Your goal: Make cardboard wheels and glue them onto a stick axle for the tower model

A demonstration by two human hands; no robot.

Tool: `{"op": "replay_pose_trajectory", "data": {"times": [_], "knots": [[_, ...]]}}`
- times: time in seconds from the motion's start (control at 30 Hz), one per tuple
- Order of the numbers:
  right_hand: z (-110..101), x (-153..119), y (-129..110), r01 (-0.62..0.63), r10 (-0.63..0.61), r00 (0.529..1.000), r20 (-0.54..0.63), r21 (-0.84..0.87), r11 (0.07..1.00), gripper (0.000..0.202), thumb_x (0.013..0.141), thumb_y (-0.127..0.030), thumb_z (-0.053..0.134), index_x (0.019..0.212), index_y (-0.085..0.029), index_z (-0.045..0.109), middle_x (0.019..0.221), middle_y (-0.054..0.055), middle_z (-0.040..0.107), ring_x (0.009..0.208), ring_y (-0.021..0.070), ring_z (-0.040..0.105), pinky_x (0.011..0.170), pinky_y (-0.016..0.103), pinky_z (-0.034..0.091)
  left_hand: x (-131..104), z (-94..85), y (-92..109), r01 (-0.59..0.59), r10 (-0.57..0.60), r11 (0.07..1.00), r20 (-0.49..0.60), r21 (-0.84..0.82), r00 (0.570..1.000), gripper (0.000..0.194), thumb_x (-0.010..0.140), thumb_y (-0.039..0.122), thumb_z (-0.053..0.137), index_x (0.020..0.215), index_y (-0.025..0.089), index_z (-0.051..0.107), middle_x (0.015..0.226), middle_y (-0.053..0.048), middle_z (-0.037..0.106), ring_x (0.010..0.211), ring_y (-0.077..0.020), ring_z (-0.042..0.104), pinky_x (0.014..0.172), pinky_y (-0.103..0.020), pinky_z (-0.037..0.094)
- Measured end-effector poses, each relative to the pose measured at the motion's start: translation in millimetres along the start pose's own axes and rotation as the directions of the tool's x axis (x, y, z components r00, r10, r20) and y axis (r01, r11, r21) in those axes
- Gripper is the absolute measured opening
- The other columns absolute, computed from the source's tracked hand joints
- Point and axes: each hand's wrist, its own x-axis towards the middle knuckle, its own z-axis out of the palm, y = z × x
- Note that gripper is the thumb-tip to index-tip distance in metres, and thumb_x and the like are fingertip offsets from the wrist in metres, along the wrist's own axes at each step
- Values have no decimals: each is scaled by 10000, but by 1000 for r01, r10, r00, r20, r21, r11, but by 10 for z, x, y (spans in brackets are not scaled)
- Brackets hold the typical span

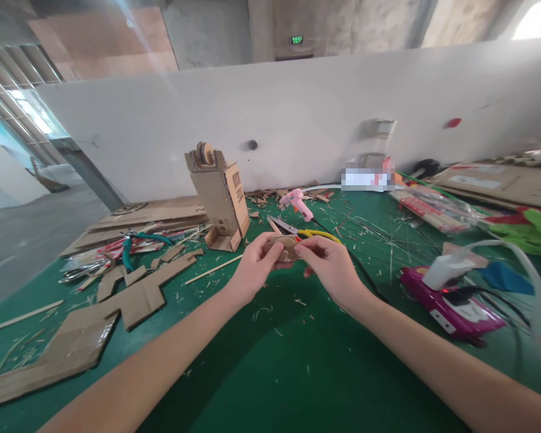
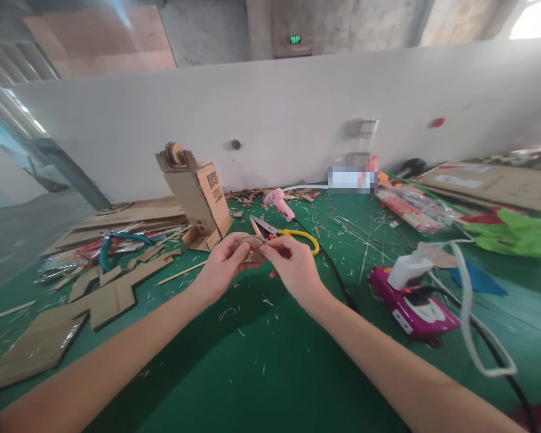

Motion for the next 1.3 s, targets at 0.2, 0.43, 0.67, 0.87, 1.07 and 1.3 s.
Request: {"op": "replay_pose_trajectory", "data": {"times": [0.2,0.43,0.67,0.87,1.07,1.3], "knots": [[-67,39,55,84,-77,995,59,-136,987,208,824,-386,587,823,-181,618,702,7,585,517,116,516,416,244,480,-5,-38,-20,-54,48,992,57,112,997,280,854,292,627,1108,199,555,1087,-65,661,954,-195,652,872,-372,551],[-55,69,134,118,-104,992,75,-209,971,238,864,-421,540,900,-195,604,775,31,615,571,147,554,427,264,490,-1,-22,-31,-26,25,996,12,90,1000,267,856,296,620,1100,206,558,1058,-59,670,924,-183,654,824,-336,557],[-256,141,79,288,-211,950,230,-907,308,294,925,-342,468,1084,-128,592,1052,164,630,1049,345,545,823,464,474,100,-182,-89,-38,45,999,-194,38,980,315,809,312,672,1071,204,533,1036,-52,666,874,-173,665,664,-249,534],[-445,349,142,213,130,963,235,-964,160,225,900,-186,418,1009,-103,597,1049,167,640,980,287,605,823,370,442,160,-298,-46,-44,48,999,-267,24,962,373,751,295,722,1077,206,564,958,-36,673,790,-147,644,588,-219,482],[-410,430,70,142,215,961,174,-977,158,197,797,-174,505,952,-102,604,964,178,656,904,293,639,705,335,433,162,-306,-4,-35,38,999,-283,16,958,378,735,316,741,1040,208,546,952,-41,679,795,-163,656,594,-236,482],[-425,390,-5,-18,273,961,35,-982,190,256,703,-253,583,929,-131,587,863,150,653,808,316,653,593,325,412,163,-315,-5,-44,36,999,-281,-22,959,370,721,321,755,986,196,531,982,-36,667,830,-173,676,650,-263,517]]}}
